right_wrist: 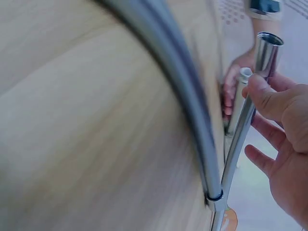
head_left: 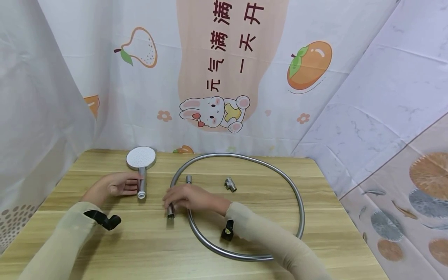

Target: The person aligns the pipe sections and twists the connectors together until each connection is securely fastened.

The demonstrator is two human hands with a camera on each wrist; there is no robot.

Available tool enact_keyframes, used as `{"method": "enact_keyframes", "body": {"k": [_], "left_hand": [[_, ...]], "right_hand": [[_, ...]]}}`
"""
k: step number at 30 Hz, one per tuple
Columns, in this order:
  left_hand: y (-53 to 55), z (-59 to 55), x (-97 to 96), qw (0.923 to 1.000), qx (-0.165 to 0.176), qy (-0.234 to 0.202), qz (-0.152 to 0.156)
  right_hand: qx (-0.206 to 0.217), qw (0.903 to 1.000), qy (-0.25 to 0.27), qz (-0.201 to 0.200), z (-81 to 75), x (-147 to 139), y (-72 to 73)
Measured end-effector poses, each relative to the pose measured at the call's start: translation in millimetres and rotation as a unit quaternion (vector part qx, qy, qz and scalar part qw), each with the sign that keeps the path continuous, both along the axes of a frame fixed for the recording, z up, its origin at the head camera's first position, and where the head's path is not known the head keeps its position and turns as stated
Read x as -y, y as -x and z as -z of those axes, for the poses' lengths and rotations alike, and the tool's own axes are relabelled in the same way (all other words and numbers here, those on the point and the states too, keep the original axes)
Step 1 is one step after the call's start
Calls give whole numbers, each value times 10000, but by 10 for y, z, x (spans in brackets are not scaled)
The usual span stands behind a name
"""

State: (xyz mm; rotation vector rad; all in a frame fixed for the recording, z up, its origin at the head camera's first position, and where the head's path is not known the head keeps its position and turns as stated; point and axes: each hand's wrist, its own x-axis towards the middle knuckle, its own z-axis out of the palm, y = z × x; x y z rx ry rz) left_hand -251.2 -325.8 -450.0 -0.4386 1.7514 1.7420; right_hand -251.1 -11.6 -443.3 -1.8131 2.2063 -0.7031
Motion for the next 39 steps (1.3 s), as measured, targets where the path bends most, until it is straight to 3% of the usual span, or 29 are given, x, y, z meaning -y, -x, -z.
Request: {"method": "enact_keyframes", "body": {"k": [3,7,11,16,20,31,35,39], "left_hand": [[8,-19,-8,10000,-32,40,25],[4,-63,-33,9999,-78,76,28],[-11,-69,-43,9997,-190,-159,89],[-38,-13,-37,9957,-570,-660,299],[-54,28,-33,9923,-844,-802,430],[-64,154,2,9917,-1139,-248,538],[-106,193,39,9897,-1283,-333,532],[-128,225,59,9861,-1490,-626,383]], "right_hand": [[732,9964,405,115,-60,-16,21],[1573,9811,1104,214,-133,-34,54],[1954,9651,1666,514,-212,-62,84],[2215,9441,2166,1125,-337,-106,100],[2330,9310,2477,1325,-406,-131,116],[2543,9078,3090,1258,-464,-164,119],[2651,9003,3240,1191,-447,-169,124],[2625,9011,3232,1207,-442,-174,124]]}}
